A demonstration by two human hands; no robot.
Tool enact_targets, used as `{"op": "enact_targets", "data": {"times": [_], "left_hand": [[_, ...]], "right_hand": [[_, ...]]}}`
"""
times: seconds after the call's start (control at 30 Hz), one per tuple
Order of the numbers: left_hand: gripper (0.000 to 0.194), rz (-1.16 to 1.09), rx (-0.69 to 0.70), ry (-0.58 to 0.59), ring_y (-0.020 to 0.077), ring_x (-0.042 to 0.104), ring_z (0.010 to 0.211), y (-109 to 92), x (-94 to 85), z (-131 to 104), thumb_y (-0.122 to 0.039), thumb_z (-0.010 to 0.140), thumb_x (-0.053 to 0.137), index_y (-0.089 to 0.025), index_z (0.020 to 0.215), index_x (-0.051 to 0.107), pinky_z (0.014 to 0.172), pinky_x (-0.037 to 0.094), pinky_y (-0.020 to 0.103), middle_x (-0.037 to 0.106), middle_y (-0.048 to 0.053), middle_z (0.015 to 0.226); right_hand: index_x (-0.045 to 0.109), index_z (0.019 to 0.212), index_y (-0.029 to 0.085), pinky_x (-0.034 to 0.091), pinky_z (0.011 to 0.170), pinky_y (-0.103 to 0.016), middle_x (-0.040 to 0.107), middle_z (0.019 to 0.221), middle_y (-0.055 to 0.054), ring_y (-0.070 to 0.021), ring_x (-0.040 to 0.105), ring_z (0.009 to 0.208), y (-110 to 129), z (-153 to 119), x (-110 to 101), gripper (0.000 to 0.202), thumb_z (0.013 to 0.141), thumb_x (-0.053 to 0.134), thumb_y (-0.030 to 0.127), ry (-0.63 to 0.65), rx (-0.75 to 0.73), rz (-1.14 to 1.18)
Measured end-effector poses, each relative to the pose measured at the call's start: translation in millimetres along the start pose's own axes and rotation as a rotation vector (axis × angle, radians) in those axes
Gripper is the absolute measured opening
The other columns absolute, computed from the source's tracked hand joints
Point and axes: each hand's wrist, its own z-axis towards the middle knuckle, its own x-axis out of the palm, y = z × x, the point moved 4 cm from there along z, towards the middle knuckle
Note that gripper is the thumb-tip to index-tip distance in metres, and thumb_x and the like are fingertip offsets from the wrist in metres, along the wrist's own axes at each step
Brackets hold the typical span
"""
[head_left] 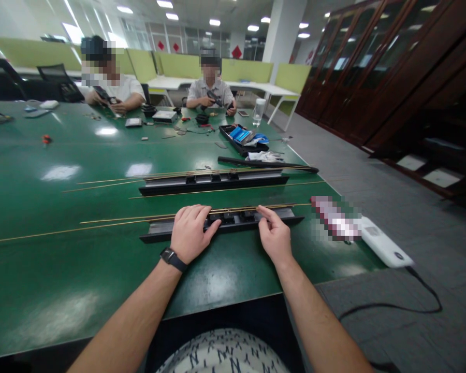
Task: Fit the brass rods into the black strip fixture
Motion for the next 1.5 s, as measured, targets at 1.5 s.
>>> {"op": "enact_targets", "data": {"times": [1.5], "left_hand": [[0.036, 0.021, 0.022, -0.002, 0.0311, 0.067, 0.119, 0, 1.5, 0, -0.048, 0.102, 0.058, -0.022, 0.124, 0.067, 0.107, 0.045, 0.049, 0.075, 0.011, 0.121]], "right_hand": [[0.073, 0.129, 0.020, 0.062, 0.098, -0.038, 0.079, 0.124, -0.011, -0.0248, 0.076, 0.114, -2, 1, -1, 0.038, 0.096, 0.057, 0.030, -0.014, -0.039, 0.000]]}}
